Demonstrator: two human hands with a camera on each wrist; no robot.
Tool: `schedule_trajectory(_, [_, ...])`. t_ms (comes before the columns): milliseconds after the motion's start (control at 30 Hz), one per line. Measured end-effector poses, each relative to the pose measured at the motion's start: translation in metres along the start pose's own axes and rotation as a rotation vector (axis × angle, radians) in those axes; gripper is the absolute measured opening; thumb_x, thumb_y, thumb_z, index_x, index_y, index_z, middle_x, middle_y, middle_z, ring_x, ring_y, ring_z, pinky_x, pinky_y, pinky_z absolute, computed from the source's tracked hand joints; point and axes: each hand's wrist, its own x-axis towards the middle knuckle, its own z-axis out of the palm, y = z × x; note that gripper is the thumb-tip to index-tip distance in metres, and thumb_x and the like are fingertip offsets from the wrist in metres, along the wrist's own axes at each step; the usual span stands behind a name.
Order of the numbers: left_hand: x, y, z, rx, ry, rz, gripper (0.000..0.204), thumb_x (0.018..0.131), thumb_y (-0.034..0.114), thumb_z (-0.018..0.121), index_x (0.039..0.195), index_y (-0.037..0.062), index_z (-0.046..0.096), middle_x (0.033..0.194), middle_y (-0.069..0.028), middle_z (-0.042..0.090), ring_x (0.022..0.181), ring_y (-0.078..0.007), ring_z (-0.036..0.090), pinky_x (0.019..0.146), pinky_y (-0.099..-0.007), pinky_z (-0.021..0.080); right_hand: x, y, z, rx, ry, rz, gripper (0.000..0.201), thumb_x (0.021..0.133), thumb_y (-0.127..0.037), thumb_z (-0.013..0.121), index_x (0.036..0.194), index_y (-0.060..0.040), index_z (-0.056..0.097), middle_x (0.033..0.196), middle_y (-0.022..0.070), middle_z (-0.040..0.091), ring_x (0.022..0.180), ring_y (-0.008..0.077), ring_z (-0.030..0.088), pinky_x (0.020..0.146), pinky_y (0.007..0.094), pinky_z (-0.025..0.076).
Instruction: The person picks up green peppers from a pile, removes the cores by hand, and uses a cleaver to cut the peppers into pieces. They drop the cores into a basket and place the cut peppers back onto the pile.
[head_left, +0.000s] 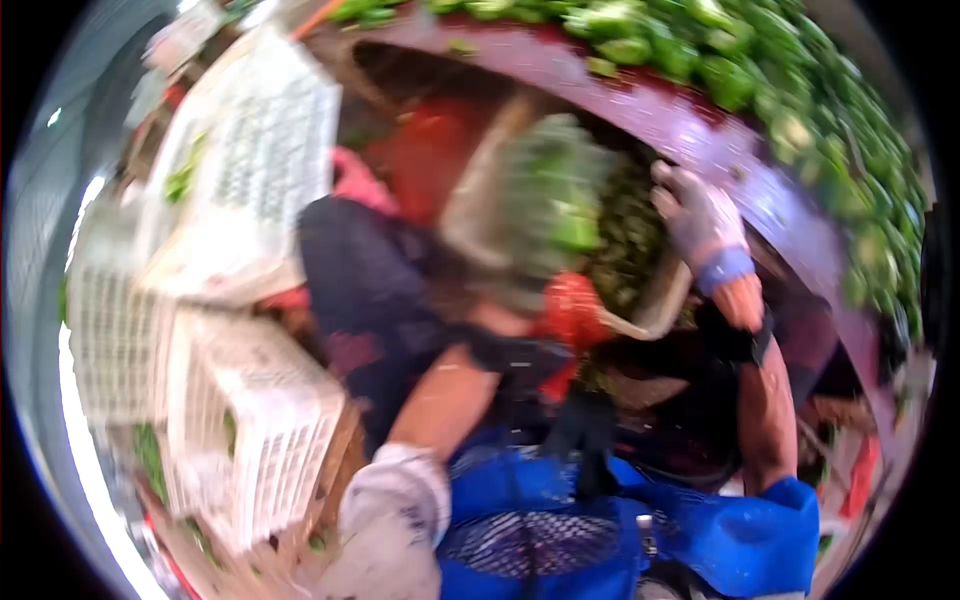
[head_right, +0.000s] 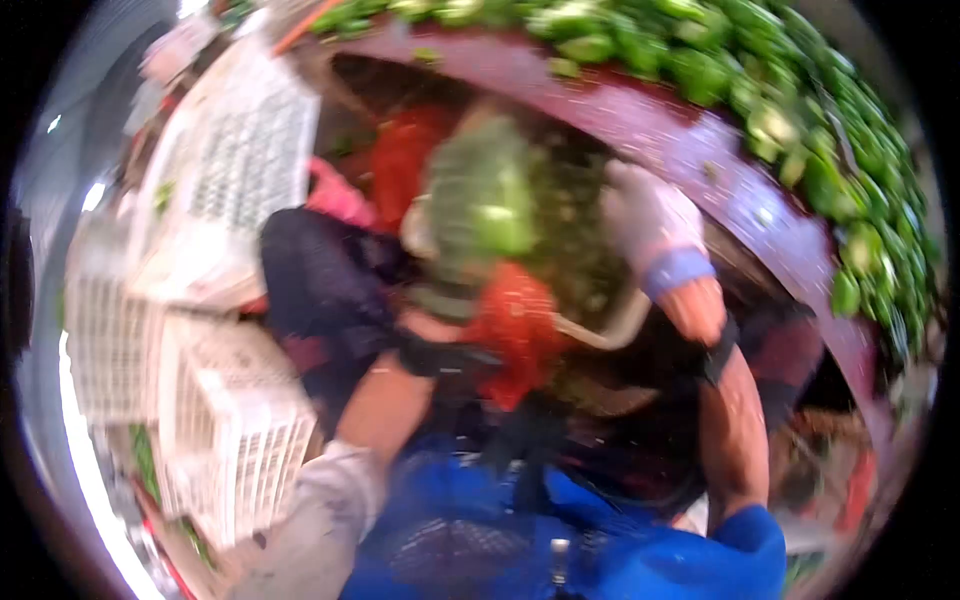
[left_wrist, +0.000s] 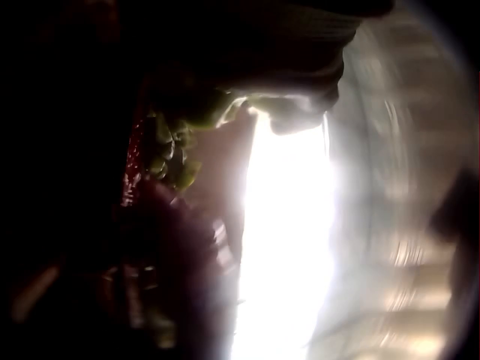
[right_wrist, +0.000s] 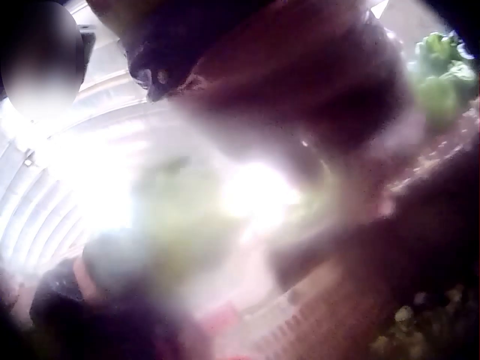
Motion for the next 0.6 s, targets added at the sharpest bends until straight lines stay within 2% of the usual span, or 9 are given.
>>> schedule_trajectory(33, [-0.023, -0.015, 0.01, -0.213, 0.031, -0.056, 0.049, 0.098, 0.036, 0.05, 0.133, 0.0022, 0.048, 0.127, -0.0146, 0.057, 0.117, -0.0268, 0.056, 0.099, -0.0402, 0.048, -0.008, -0.011, 0.003, -0.055, 0.053, -0.141, 0.029, 0.085, -0.013, 0.063, 0.111, -0.0012, 0.064, 0.099, 0.0234, 0.067, 0.097, 0.0388, 0.064, 0.084, 0.0417, 0.051])
schedule_trajectory(67, [-0.031, -0.027, 0.013, -0.214, 0.022, -0.062, 0.049, 0.098, 0.036, 0.05, 0.133, 0.0021, 0.049, 0.127, -0.0149, 0.056, 0.117, -0.0273, 0.055, 0.1, -0.0404, 0.047, -0.003, 0.035, 0.064, 0.111, -0.064, -0.09, 0.026, 0.083, -0.01, 0.065, 0.107, -0.0008, 0.066, 0.093, 0.0209, 0.069, 0.09, 0.0349, 0.066, 0.079, 0.0398, 0.052])
schedule_trajectory(133, [-0.046, -0.033, 0.021, 0.02, -0.018, -0.031, 0.05, 0.097, 0.037, 0.051, 0.133, 0.0019, 0.049, 0.128, -0.0154, 0.056, 0.118, -0.0282, 0.054, 0.1, -0.0409, 0.046, -0.007, -0.002, 0.021, 0.097, -0.079, -0.255, 0.014, 0.083, -0.01, 0.062, 0.093, -0.0029, 0.068, 0.081, 0.0222, 0.067, 0.077, 0.0418, 0.064, 0.069, 0.0435, 0.053])
schedule_trajectory(200, [-0.054, -0.01, 0.011, 0.363, -0.001, 0.102, 0.051, 0.097, 0.038, 0.051, 0.133, 0.0017, 0.049, 0.129, -0.016, 0.055, 0.119, -0.0291, 0.054, 0.101, -0.0415, 0.045, -0.001, -0.009, 0.016, 0.396, -0.13, 0.009, 0.018, 0.085, -0.011, 0.064, 0.101, -0.0031, 0.068, 0.08, 0.0213, 0.067, 0.075, 0.0408, 0.065, 0.067, 0.0406, 0.053])
schedule_trajectory(267, [-0.071, 0.037, 0.0, 0.749, 0.12, 0.31, 0.052, 0.097, 0.039, 0.052, 0.133, 0.0015, 0.049, 0.129, -0.0165, 0.055, 0.119, -0.03, 0.053, 0.102, -0.042, 0.044, 0.002, -0.017, 0.003, 0.509, -0.14, 0.182, 0.028, 0.088, -0.013, 0.065, 0.114, -0.0063, 0.067, 0.093, 0.0129, 0.073, 0.079, 0.0289, 0.071, 0.07, 0.0371, 0.053])
schedule_trajectory(433, [-0.204, 0.213, -0.056, 1.83, 0.884, 0.751, 0.054, 0.096, 0.04, 0.054, 0.134, 0.001, 0.05, 0.131, -0.0178, 0.053, 0.121, -0.0323, 0.051, 0.104, -0.0433, 0.041, 0.001, 0.036, 0.023, 0.321, -0.159, 0.018, 0.03, 0.087, -0.019, 0.062, 0.114, -0.0075, 0.066, 0.107, 0.0183, 0.069, 0.097, 0.033, 0.066, 0.082, 0.0398, 0.052])
schedule_trajectory(467, [-0.24, 0.251, -0.076, 1.904, 1.004, 0.782, 0.055, 0.096, 0.041, 0.054, 0.134, 0.001, 0.05, 0.131, -0.0181, 0.053, 0.122, -0.0327, 0.05, 0.104, -0.0436, 0.04, -0.004, 0.005, 0.001, 0.185, -0.162, -0.025, 0.03, 0.087, -0.023, 0.061, 0.113, -0.0074, 0.066, 0.106, 0.0193, 0.068, 0.099, 0.0353, 0.065, 0.083, 0.0415, 0.051])
schedule_trajectory(500, [-0.275, 0.29, -0.1, 1.985, 1.144, 0.783, 0.055, 0.096, 0.041, 0.055, 0.134, 0.0009, 0.05, 0.132, -0.0183, 0.053, 0.122, -0.0332, 0.05, 0.105, -0.0438, 0.04, -0.004, 0.003, -0.008, 0.114, -0.141, -0.144, 0.039, 0.086, -0.023, 0.063, 0.121, -0.006, 0.065, 0.106, 0.0174, 0.07, 0.083, 0.0297, 0.07, 0.078, 0.0389, 0.054])
schedule_trajectory(600, [-0.355, 0.376, -0.163, 2.224, 1.496, 0.663, 0.057, 0.096, 0.042, 0.056, 0.134, 0.0006, 0.05, 0.133, -0.0191, 0.052, 0.124, -0.0346, 0.049, 0.106, -0.0446, 0.038, 0.004, 0.001, -0.029, 0.011, -0.198, -0.006, 0.032, 0.084, -0.025, 0.063, 0.109, -0.0046, 0.067, 0.095, 0.0219, 0.068, 0.088, 0.0386, 0.066, 0.079, 0.0447, 0.053])
